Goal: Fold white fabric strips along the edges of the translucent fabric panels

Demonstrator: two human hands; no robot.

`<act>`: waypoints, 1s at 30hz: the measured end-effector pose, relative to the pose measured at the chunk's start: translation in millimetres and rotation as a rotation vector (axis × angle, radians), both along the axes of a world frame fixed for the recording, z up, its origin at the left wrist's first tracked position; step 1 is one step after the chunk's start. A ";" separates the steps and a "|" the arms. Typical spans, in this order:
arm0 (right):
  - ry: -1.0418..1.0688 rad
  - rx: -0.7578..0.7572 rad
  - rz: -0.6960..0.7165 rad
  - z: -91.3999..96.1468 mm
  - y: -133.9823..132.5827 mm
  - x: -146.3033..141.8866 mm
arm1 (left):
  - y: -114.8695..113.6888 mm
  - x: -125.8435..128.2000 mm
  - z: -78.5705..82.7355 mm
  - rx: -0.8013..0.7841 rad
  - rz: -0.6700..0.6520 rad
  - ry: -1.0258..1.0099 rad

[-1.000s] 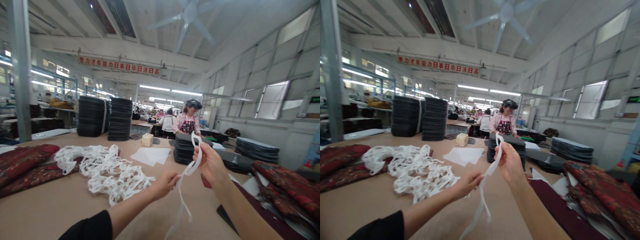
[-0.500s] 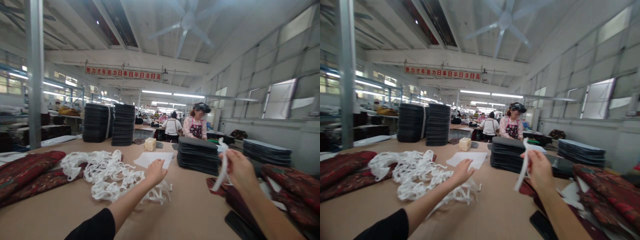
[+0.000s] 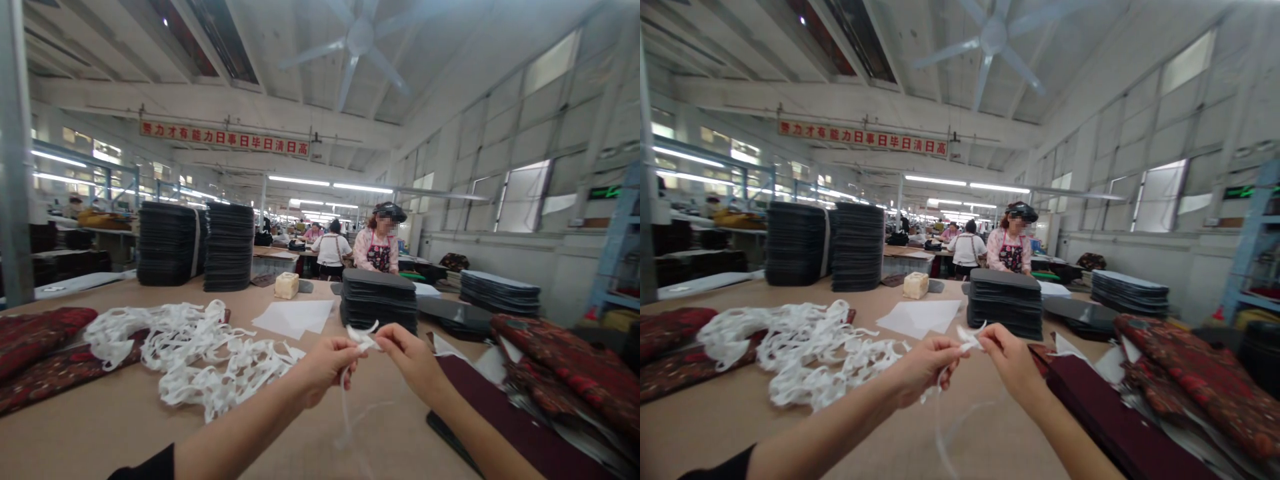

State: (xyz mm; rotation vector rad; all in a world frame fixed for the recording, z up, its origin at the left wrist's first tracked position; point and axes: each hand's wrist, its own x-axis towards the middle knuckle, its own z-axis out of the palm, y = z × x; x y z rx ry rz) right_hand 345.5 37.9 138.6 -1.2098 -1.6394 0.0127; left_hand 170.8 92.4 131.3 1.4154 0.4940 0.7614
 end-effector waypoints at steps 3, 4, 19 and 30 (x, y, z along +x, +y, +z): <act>-0.071 -0.047 -0.040 -4.1 -5.5 33.4 | 20.1 -28.6 5.9 0.025 0.065 0.074; -0.049 -0.059 -0.067 -5.2 -7.3 44.7 | 28.9 -37.3 6.7 0.045 0.103 0.096; 0.251 -0.021 -0.144 11.8 -20.7 47.2 | 51.6 -38.8 -28.2 0.483 0.326 0.376; -0.154 -0.041 0.035 -6.1 -36.4 -16.2 | -17.1 -31.9 -10.7 -0.039 0.123 -0.221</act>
